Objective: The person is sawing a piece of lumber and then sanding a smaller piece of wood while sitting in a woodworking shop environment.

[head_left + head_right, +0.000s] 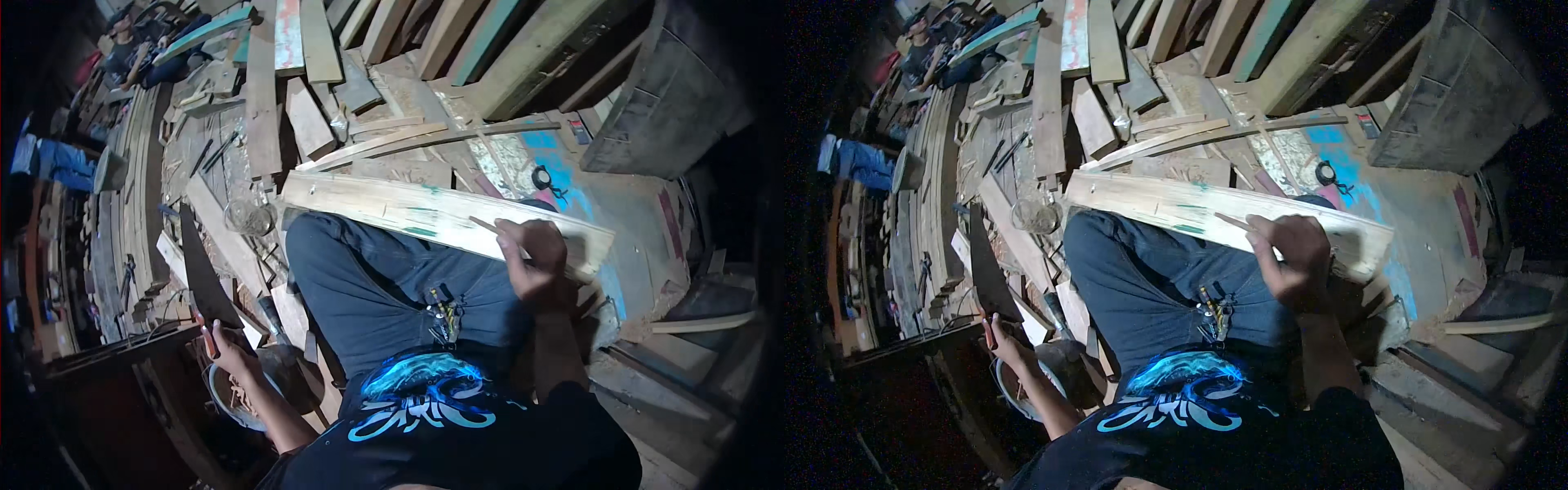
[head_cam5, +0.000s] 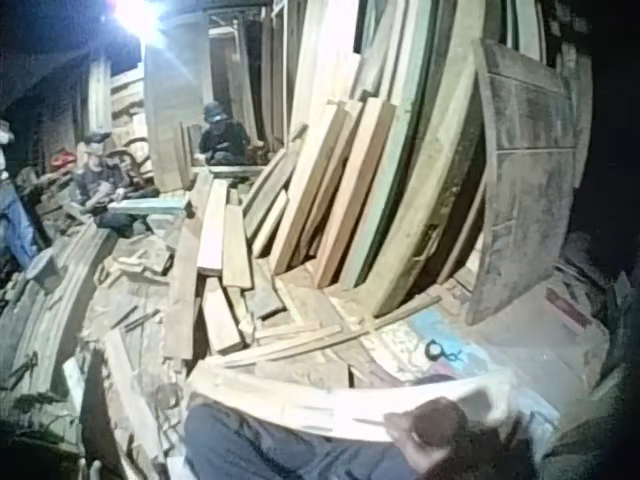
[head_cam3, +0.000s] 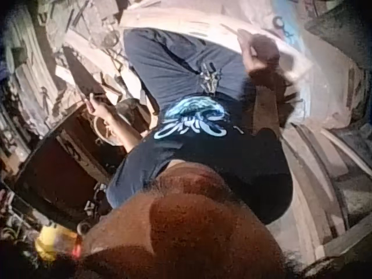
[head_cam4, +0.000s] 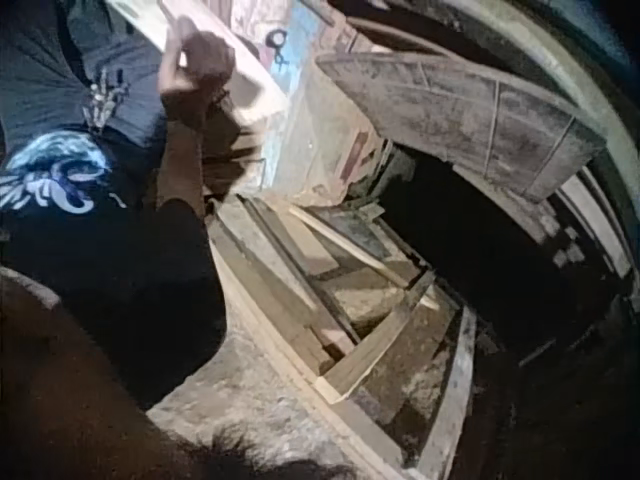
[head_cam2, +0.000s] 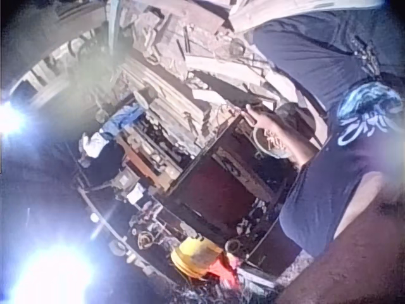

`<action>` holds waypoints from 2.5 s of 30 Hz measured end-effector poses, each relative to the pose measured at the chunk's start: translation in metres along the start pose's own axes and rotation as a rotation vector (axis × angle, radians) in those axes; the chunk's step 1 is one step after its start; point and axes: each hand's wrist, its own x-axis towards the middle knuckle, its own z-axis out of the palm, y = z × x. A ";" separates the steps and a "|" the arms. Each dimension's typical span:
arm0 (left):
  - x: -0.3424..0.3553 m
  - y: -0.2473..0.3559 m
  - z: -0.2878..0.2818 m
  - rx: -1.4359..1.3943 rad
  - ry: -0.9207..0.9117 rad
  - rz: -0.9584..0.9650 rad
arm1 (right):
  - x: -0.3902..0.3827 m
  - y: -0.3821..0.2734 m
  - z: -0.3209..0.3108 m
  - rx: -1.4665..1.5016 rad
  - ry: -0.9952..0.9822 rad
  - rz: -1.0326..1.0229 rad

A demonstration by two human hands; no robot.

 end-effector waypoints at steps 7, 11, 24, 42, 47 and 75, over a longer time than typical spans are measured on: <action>-0.015 0.001 0.002 -0.021 -0.049 0.014 | -0.016 0.009 0.006 0.142 -0.103 0.285; -0.021 0.018 0.000 -0.013 -0.179 -0.004 | -0.018 0.023 0.008 0.046 -0.168 0.205; -0.127 0.022 0.076 -0.007 -1.194 -0.119 | -0.044 0.039 0.010 -0.332 -0.397 0.452; -0.159 0.014 0.129 -0.159 -1.478 -0.304 | -0.039 0.049 0.009 -0.321 -0.381 0.424; -0.161 0.009 0.130 -0.276 -1.509 -0.389 | -0.044 0.056 0.006 -0.313 -0.378 0.400; -0.171 0.018 0.140 -0.231 -1.620 -0.302 | -0.038 0.049 0.010 -0.388 -0.340 0.336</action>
